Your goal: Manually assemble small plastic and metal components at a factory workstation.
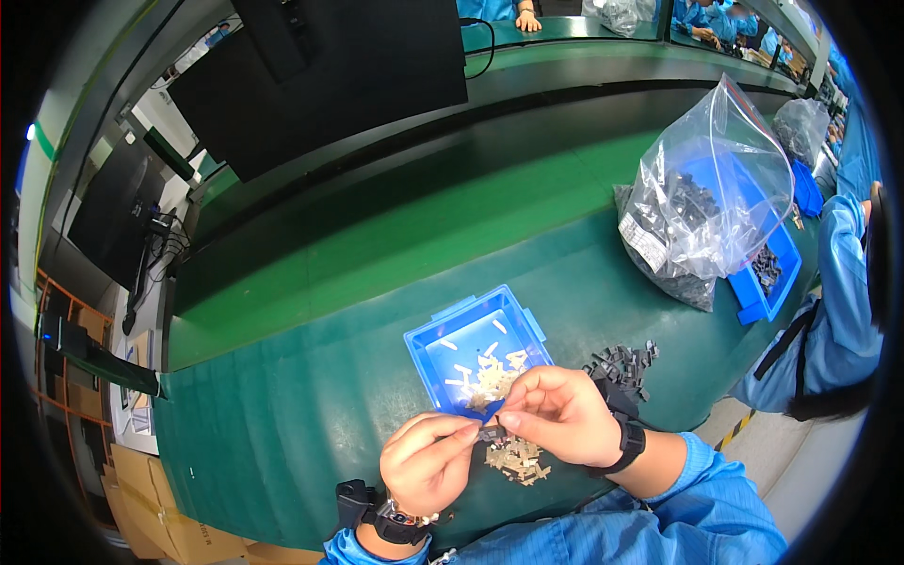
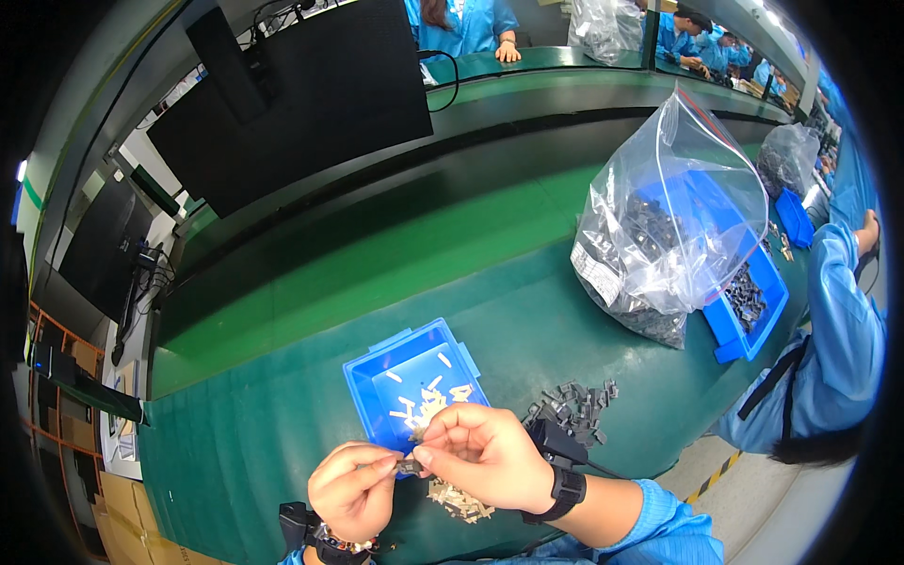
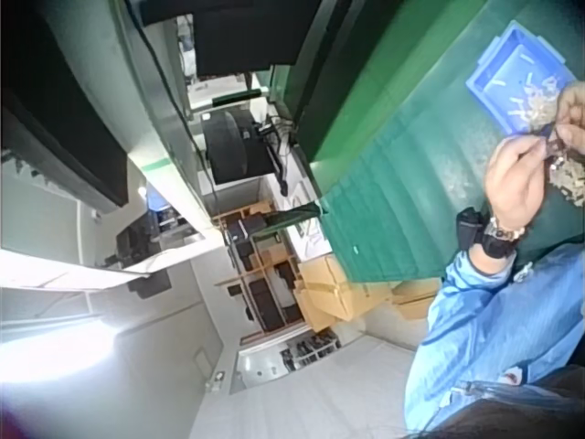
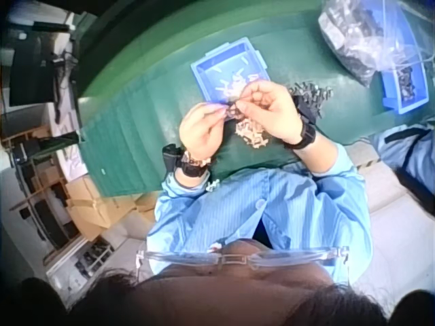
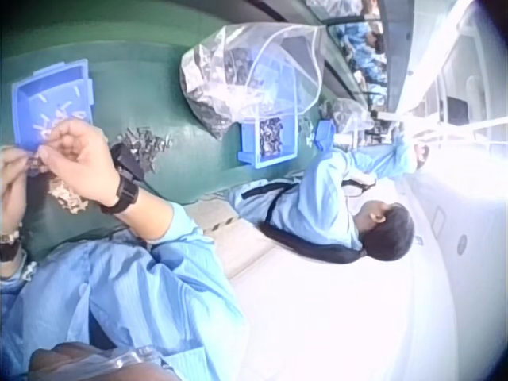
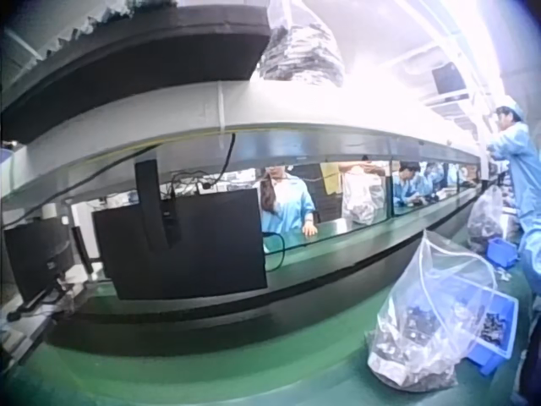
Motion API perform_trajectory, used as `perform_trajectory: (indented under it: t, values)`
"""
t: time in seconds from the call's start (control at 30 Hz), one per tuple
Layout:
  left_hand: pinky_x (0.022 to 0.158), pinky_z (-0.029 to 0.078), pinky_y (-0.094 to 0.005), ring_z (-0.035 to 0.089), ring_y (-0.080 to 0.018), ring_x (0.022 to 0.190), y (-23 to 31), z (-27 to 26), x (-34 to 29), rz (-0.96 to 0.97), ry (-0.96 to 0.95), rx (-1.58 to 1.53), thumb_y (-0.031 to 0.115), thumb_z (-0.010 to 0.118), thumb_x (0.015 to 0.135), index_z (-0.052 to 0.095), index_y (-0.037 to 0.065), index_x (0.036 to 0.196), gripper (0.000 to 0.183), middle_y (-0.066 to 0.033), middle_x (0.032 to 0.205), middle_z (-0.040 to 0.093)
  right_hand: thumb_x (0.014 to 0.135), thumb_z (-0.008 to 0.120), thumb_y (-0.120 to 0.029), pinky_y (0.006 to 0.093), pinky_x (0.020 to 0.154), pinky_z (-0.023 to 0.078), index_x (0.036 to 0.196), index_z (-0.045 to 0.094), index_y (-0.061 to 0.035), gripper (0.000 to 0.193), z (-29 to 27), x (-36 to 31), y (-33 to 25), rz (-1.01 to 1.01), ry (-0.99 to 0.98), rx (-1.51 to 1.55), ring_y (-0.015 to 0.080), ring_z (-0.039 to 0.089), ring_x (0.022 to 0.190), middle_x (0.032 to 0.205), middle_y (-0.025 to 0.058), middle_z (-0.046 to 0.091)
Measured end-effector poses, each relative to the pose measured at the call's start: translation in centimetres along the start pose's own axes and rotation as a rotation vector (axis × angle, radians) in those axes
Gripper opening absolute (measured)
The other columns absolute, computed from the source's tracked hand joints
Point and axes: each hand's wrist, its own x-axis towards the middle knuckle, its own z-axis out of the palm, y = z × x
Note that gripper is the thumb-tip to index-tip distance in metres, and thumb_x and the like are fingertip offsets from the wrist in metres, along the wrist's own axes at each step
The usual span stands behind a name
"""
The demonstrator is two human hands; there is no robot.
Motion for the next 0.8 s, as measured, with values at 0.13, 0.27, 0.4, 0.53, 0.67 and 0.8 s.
perform_trajectory:
  t: [0.13, 0.27, 0.4, 0.53, 0.67, 0.8]
  values:
    - [0.059, 0.052, -0.0305, 0.065, -0.0241, 0.067, -0.1, 0.1, -0.22, -0.028, 0.036, -0.003, -0.01, 0.071, 0.066, 0.069, 0.0, 0.083, 0.02, -0.0098, 0.078, 0.066, 0.087, 0.061, 0.003, 0.0234, 0.077, 0.052, 0.102, 0.056, 0.0011, 0.016, -0.05, -0.08, -0.35, 0.08, -0.015, 0.104, 0.0123, 0.065, 0.088, 0.095, 0.0085, 0.066]
    - [0.059, 0.052, -0.0304, 0.065, -0.0241, 0.067, -0.21, 0.11, -0.27, -0.018, 0.03, 0.011, -0.01, 0.07, 0.065, 0.069, 0.0, 0.083, 0.021, -0.0098, 0.079, 0.066, 0.085, 0.064, 0.002, 0.0235, 0.078, 0.052, 0.102, 0.056, 0.0005, 0.019, -0.04, -0.06, -0.3, 0.066, -0.03, 0.095, 0.0116, 0.064, 0.089, 0.095, 0.0083, 0.066]
    - [0.059, 0.052, -0.0305, 0.065, -0.0239, 0.067, -0.21, 0.0, -0.2, -0.006, 0.023, 0.011, -0.01, 0.07, 0.064, 0.069, 0.0, 0.083, 0.022, -0.0098, 0.079, 0.066, 0.084, 0.066, 0.002, 0.0231, 0.077, 0.052, 0.102, 0.056, 0.0002, 0.021, 0.11, -0.1, -0.14, 0.06, -0.042, 0.067, 0.0106, 0.064, 0.089, 0.093, 0.0069, 0.066]
    - [0.058, 0.052, -0.0302, 0.065, -0.0234, 0.066, -0.29, 0.07, -0.12, 0.013, 0.004, 0.013, -0.009, 0.07, 0.066, 0.068, 0.0, 0.082, 0.019, -0.0105, 0.078, 0.067, 0.083, 0.067, 0.002, 0.0228, 0.075, 0.052, 0.102, 0.056, 0.0003, 0.023, -0.04, 0.11, -0.1, 0.095, -0.031, 0.069, 0.0099, 0.063, 0.084, 0.089, 0.0059, 0.065]
    - [0.057, 0.052, -0.0301, 0.065, -0.0232, 0.064, -0.35, 0.3, -0.12, 0.005, -0.019, -0.027, -0.009, 0.071, 0.068, 0.066, -0.001, 0.08, 0.016, -0.0111, 0.075, 0.067, 0.084, 0.066, 0.002, 0.0228, 0.071, 0.052, 0.103, 0.055, 0.0004, 0.023, -0.48, 0.38, -0.12, 0.18, -0.082, 0.267, 0.0107, 0.063, 0.078, 0.087, 0.0063, 0.065]
    - [0.057, 0.052, -0.0308, 0.065, -0.0236, 0.063, -0.34, 0.34, -0.13, 0.025, -0.002, -0.031, -0.008, 0.071, 0.067, 0.065, -0.001, 0.081, 0.016, -0.0114, 0.074, 0.066, 0.085, 0.064, 0.002, 0.0234, 0.069, 0.052, 0.103, 0.055, 0.0005, 0.02, -0.58, 0.45, -0.08, 0.198, -0.086, 0.259, 0.0117, 0.063, 0.076, 0.086, 0.007, 0.065]
